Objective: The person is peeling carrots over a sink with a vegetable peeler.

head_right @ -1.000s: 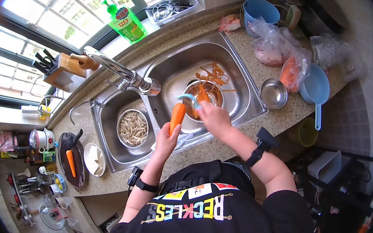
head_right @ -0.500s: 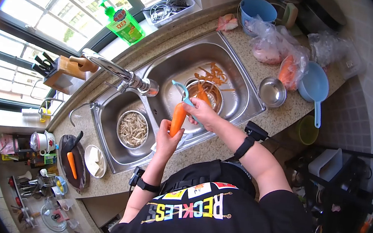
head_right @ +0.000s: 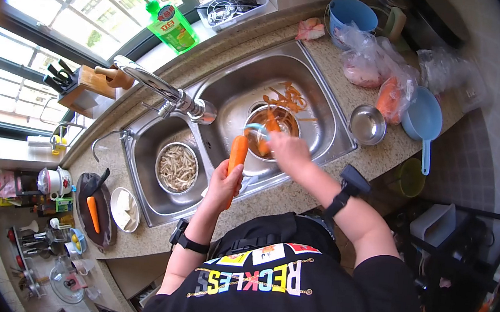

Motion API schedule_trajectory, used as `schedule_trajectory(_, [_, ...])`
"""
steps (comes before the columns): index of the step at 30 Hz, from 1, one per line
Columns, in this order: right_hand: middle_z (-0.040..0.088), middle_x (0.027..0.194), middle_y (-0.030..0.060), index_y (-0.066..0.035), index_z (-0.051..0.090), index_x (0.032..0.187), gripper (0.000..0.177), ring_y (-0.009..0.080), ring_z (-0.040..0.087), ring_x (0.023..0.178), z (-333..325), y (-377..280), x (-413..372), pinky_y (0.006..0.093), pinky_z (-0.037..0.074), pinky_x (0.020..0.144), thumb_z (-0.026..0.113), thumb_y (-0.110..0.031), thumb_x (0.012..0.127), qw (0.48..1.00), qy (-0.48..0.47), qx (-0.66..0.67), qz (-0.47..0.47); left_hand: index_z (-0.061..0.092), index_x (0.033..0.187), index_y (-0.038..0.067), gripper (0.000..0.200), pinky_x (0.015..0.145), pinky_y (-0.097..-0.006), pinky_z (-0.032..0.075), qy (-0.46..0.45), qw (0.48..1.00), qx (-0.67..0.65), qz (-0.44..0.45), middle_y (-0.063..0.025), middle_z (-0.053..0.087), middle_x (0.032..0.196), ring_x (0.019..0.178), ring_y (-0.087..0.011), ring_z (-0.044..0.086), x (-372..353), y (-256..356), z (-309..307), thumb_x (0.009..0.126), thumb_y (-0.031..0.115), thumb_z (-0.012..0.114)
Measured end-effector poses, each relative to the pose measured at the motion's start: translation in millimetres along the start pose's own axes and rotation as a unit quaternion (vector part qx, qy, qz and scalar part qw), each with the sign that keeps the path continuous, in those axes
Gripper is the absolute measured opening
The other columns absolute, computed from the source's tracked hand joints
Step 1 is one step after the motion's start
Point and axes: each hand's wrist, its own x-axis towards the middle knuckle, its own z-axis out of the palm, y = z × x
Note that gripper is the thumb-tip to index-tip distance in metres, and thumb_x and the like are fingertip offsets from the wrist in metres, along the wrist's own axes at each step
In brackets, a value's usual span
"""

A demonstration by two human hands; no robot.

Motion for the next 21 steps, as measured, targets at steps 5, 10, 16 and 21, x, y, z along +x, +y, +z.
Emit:
schedule_trajectory(5, [0.064, 0.081, 0.016, -0.006, 0.056, 0.094, 0.024, 0.0346, 0.064, 0.075, -9, 4, -6, 0.0457, 0.05, 0.066, 0.051, -0.029, 0.09, 0.989, -0.071, 0.004, 0.133, 0.05, 0.104, 0.003, 0.023, 0.039, -0.0209, 0.033, 0.011, 0.998, 0.042, 0.046, 0.0026, 0.046, 0.061, 0.044, -0.0057, 0.04, -1, -2, 2, 0.091, 0.021, 0.056])
schedule_trajectory(10, [0.061, 0.073, 0.012, -0.009, 0.054, 0.097, 0.019, 0.0294, 0.064, 0.068, -23, -39, -21, 0.0392, 0.051, 0.058, 0.052, -0.027, 0.09, 0.993, 0.056, 0.026, -0.104, 0.058, 0.1, -0.002, 0.032, 0.053, -0.0281, 0.043, 0.107, 0.969, 0.208, 0.074, -0.0051, 0.058, 0.069, 0.056, -0.0118, 0.053, 8, -11, -6, 0.083, 0.023, 0.066])
schedule_trajectory(16, [0.065, 0.08, 0.0143, -0.006, 0.06, 0.093, 0.023, 0.0329, 0.063, 0.074, -7, 26, 2, 0.0451, 0.05, 0.063, 0.053, -0.028, 0.088, 0.994, -0.036, -0.006, 0.103, 0.059, 0.1, -0.002, 0.035, 0.062, -0.0302, 0.044, 0.123, 0.954, 0.242, 0.126, -0.0089, 0.059, 0.071, 0.064, -0.0158, 0.055, -3, -1, -3, 0.081, 0.026, 0.067])
schedule_trajectory(21, [0.064, 0.081, 0.0132, -0.007, 0.056, 0.097, 0.024, 0.0321, 0.063, 0.075, -9, -14, -12, 0.0432, 0.05, 0.062, 0.053, -0.028, 0.089, 0.994, 0.068, 0.059, 0.068, 0.059, 0.104, -0.001, 0.03, 0.058, -0.0242, 0.041, 0.114, 0.961, 0.226, 0.107, -0.0008, 0.059, 0.072, 0.062, -0.0081, 0.051, 3, -9, -5, 0.089, 0.026, 0.058])
